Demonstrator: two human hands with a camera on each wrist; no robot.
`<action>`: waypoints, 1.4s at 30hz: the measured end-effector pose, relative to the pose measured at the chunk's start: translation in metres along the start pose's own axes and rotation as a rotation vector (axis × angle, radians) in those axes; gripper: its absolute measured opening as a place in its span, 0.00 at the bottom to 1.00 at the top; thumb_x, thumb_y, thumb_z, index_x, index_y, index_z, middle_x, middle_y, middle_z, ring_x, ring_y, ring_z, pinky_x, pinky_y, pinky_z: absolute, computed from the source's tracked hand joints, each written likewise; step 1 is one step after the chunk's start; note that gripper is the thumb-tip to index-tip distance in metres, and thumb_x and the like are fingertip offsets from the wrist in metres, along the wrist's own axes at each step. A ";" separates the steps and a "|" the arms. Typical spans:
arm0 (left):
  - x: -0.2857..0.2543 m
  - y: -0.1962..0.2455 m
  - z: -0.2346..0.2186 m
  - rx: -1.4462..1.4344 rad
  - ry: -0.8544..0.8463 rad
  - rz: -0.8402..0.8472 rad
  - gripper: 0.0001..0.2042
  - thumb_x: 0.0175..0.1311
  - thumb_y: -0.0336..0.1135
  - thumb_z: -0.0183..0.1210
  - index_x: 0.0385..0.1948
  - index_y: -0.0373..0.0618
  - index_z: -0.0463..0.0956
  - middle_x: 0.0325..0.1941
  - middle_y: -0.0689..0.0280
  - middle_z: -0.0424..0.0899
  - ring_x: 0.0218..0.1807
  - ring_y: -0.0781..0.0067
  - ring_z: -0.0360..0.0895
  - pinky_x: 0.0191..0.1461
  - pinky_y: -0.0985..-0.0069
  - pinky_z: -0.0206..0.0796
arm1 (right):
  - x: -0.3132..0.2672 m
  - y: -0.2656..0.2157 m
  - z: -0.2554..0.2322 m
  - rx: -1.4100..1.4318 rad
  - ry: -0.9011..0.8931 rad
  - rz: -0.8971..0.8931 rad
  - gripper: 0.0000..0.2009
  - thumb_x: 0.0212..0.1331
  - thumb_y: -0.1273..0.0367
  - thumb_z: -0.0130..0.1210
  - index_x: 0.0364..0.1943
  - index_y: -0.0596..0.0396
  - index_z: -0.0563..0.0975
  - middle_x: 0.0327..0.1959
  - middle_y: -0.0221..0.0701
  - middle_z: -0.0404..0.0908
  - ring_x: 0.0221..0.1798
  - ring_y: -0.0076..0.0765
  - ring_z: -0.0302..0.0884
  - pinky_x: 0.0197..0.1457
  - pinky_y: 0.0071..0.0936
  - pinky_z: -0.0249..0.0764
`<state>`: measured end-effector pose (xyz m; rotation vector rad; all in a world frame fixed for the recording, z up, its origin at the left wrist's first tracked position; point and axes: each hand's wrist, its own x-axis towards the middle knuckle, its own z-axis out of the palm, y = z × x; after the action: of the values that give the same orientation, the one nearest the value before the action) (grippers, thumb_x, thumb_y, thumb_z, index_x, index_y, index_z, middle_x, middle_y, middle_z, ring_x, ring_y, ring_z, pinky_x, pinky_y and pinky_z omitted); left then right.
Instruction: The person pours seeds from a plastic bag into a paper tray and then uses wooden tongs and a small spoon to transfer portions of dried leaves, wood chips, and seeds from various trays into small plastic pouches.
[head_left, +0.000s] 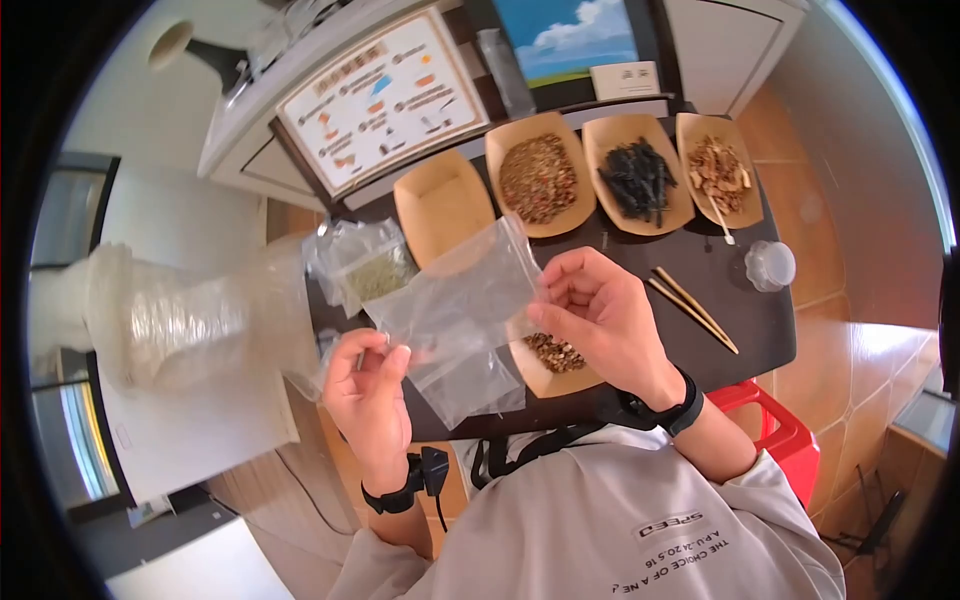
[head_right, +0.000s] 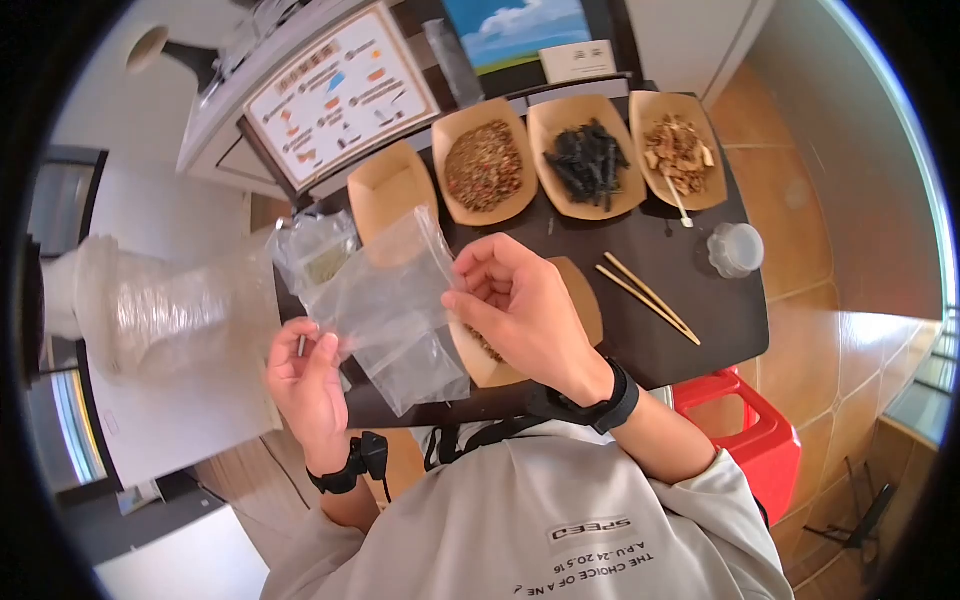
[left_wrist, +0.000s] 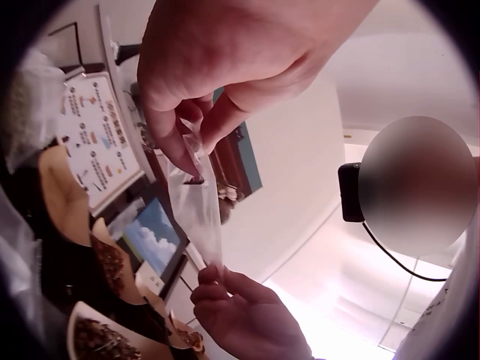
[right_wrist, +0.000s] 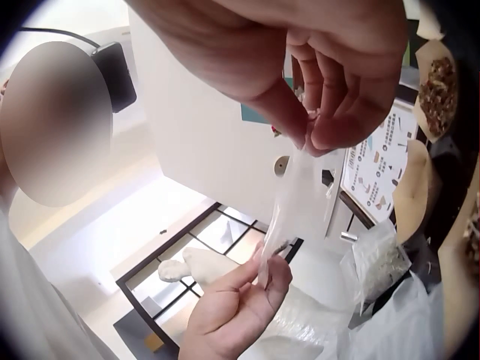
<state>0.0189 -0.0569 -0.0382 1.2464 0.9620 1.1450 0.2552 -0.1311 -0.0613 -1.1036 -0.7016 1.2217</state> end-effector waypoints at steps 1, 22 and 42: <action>-0.008 -0.005 -0.014 -0.001 0.032 -0.005 0.13 0.60 0.13 0.59 0.45 0.38 0.75 0.43 0.67 0.75 0.43 0.77 0.76 0.45 0.76 0.73 | -0.001 0.003 0.006 -0.059 -0.020 0.024 0.13 0.60 0.78 0.62 0.45 0.62 0.71 0.33 0.28 0.80 0.34 0.15 0.75 0.38 0.16 0.73; -0.055 -0.034 -0.061 -0.260 0.176 -0.373 0.24 0.64 0.21 0.59 0.62 0.37 0.66 0.55 0.56 0.78 0.45 0.72 0.79 0.40 0.78 0.72 | -0.003 0.027 0.051 -0.626 -0.139 -0.192 0.06 0.55 0.80 0.61 0.34 0.60 0.76 0.27 0.34 0.80 0.29 0.32 0.79 0.34 0.26 0.75; 0.093 -0.033 0.048 -0.099 -0.348 -0.363 0.13 0.75 0.30 0.49 0.52 0.28 0.70 0.46 0.50 0.84 0.49 0.54 0.85 0.56 0.70 0.78 | 0.086 -0.045 -0.054 -0.649 0.070 -0.338 0.07 0.56 0.74 0.61 0.37 0.62 0.82 0.28 0.35 0.84 0.29 0.27 0.78 0.37 0.24 0.75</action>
<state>0.0873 0.0261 -0.0606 1.0907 0.8141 0.6579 0.3413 -0.0622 -0.0497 -1.4687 -1.2237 0.6686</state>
